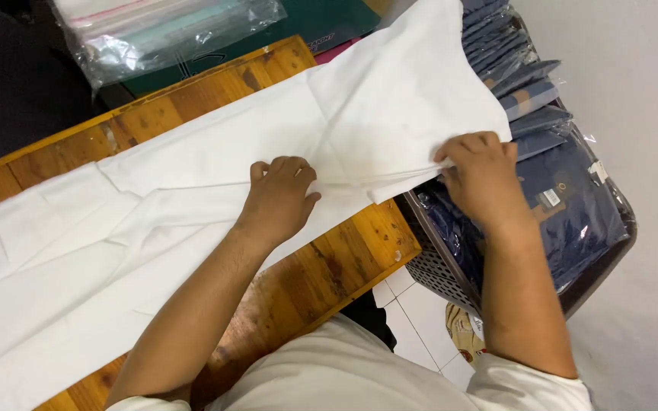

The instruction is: Folding a white shirt and preparing it for packaging on a wooden workbench.

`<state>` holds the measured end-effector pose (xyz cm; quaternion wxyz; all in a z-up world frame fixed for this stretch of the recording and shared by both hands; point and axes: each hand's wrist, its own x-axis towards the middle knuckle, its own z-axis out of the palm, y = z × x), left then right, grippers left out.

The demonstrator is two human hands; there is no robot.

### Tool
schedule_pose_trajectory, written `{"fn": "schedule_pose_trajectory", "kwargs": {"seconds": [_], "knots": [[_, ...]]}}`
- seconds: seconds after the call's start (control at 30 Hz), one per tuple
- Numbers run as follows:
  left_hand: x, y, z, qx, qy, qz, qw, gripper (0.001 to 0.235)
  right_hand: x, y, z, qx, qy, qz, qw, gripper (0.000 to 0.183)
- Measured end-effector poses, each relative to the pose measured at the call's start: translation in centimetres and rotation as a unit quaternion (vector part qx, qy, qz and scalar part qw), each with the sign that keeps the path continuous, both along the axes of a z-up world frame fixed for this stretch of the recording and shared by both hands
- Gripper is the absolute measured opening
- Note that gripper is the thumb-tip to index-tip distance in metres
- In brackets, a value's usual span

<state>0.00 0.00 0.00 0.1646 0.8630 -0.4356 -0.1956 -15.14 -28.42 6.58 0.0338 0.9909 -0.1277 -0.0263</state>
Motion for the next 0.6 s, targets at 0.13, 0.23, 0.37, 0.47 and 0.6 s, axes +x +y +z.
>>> {"fn": "schedule_pose_trajectory", "kwargs": {"seconds": [0.13,0.23,0.37,0.47,0.6], "knots": [[0.0,-0.6,-0.3,-0.010,0.034,0.000,0.999,0.035,-0.4,-4.0,-1.6,-0.042,0.025,-0.009,0.999,0.030],[-0.1,-0.9,0.1,0.011,0.048,-0.010,0.999,0.037,-1.2,-6.8,-3.3,-0.072,-0.048,0.005,0.996,0.017],[-0.3,-0.6,-0.4,0.010,0.119,-0.061,0.991,0.047,-2.1,-10.0,-3.7,-0.028,-0.165,0.046,0.985,0.024],[1.5,1.7,-1.9,-0.087,0.100,-0.016,0.991,0.051,-1.1,-8.5,-0.9,0.135,-0.171,-0.021,0.976,0.040],[5.8,13.8,-4.1,-0.169,-0.046,0.200,0.964,0.050,-1.0,-9.9,-2.4,0.251,-0.139,-0.064,0.956,0.066]]}}
